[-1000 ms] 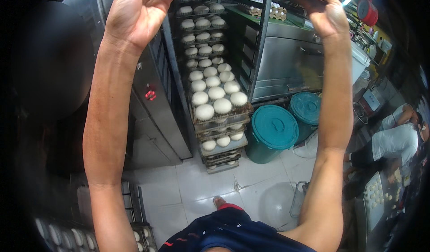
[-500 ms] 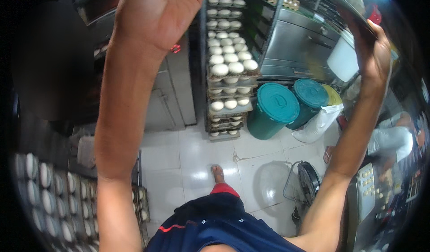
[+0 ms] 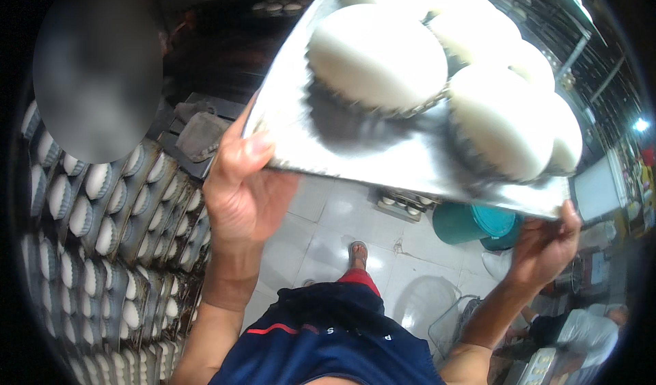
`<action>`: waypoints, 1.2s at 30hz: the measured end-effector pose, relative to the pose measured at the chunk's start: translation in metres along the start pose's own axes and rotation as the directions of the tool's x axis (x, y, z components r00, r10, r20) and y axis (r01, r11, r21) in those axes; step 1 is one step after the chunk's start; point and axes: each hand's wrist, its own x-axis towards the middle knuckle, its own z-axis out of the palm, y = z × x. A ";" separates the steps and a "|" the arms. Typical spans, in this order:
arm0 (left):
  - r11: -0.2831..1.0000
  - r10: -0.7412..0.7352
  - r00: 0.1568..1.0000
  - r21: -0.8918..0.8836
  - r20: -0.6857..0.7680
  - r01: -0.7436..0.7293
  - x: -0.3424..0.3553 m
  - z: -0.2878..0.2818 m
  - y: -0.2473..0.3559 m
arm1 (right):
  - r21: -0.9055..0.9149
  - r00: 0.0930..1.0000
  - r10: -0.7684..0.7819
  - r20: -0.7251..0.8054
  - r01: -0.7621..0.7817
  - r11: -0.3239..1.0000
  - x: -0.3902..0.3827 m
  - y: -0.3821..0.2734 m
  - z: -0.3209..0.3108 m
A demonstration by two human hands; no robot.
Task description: The person opens an industrial oven door, removes several trays of unbaked buns from a rolling rack, and places them into the oven before closing the door and pressing a button.
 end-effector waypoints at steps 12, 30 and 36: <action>0.967 0.204 0.832 0.238 -0.516 -0.089 -0.025 -0.168 0.032 | 0.140 0.728 0.658 0.193 -0.684 0.716 0.046 0.252 0.084; 0.891 0.409 0.625 0.142 -0.665 -0.432 0.140 -0.498 0.082 | -0.065 0.180 0.771 0.611 -0.959 0.276 0.244 0.620 0.231; 0.888 0.382 0.573 0.116 -0.725 -0.445 0.211 -0.610 0.134 | -0.003 0.202 0.791 0.578 -0.969 0.249 0.274 0.720 0.299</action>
